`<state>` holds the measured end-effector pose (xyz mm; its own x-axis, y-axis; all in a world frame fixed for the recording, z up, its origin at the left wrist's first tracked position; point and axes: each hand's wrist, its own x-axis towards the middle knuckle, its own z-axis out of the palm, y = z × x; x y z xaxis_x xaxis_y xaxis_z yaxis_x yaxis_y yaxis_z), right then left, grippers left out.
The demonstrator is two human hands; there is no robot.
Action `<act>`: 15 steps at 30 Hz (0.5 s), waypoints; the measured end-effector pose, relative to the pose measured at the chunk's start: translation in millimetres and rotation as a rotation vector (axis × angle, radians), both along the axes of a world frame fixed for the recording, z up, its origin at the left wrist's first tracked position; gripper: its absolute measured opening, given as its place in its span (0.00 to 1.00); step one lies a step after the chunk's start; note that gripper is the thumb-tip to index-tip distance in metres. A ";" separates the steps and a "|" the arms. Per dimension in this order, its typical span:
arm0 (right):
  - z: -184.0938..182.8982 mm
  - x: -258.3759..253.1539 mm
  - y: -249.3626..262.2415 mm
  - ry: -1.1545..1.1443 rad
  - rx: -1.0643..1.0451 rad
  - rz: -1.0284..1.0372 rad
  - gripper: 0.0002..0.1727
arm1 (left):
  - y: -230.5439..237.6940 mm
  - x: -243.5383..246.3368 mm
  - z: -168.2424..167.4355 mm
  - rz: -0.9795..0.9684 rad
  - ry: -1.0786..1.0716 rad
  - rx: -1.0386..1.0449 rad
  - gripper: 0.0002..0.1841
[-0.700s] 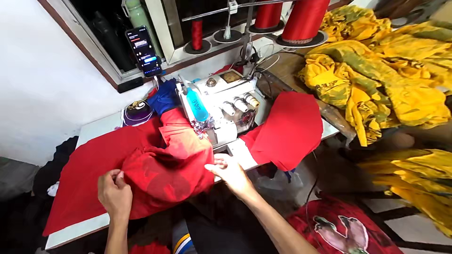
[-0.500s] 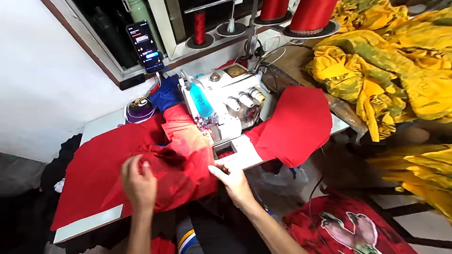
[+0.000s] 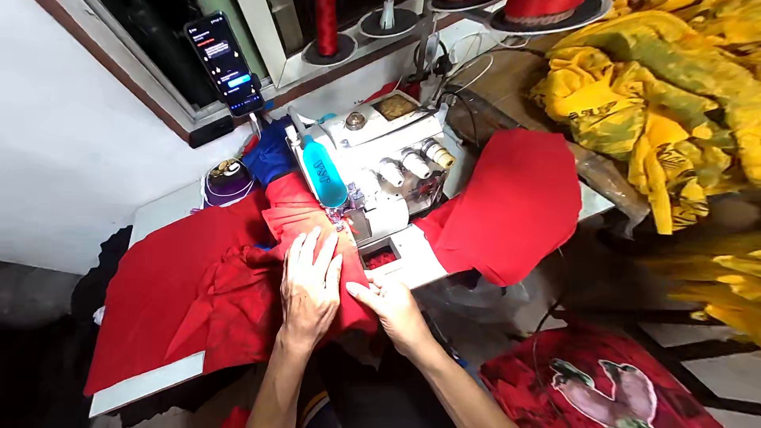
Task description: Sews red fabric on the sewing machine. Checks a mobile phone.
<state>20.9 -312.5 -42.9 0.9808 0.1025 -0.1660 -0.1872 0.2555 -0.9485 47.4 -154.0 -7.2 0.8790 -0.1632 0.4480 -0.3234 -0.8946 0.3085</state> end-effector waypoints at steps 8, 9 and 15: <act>4.6 4.0 2.0 -0.059 -0.280 -0.068 0.13 | -0.7 14.1 1.0 0.028 0.000 0.005 0.21; 4.8 5.5 3.3 -0.069 -0.308 -0.081 0.13 | 1.6 19.0 1.0 0.019 0.001 -0.003 0.21; 13.1 -28.6 -0.5 -0.172 -0.543 -0.139 0.15 | -11.6 -24.2 8.9 0.057 -0.152 -0.116 0.14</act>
<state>-7.7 -312.9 -29.8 0.9964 -0.0844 0.0039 -0.0186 -0.2642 -0.9643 23.1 -165.6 1.6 0.8061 -0.0545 0.5893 -0.3236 -0.8743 0.3617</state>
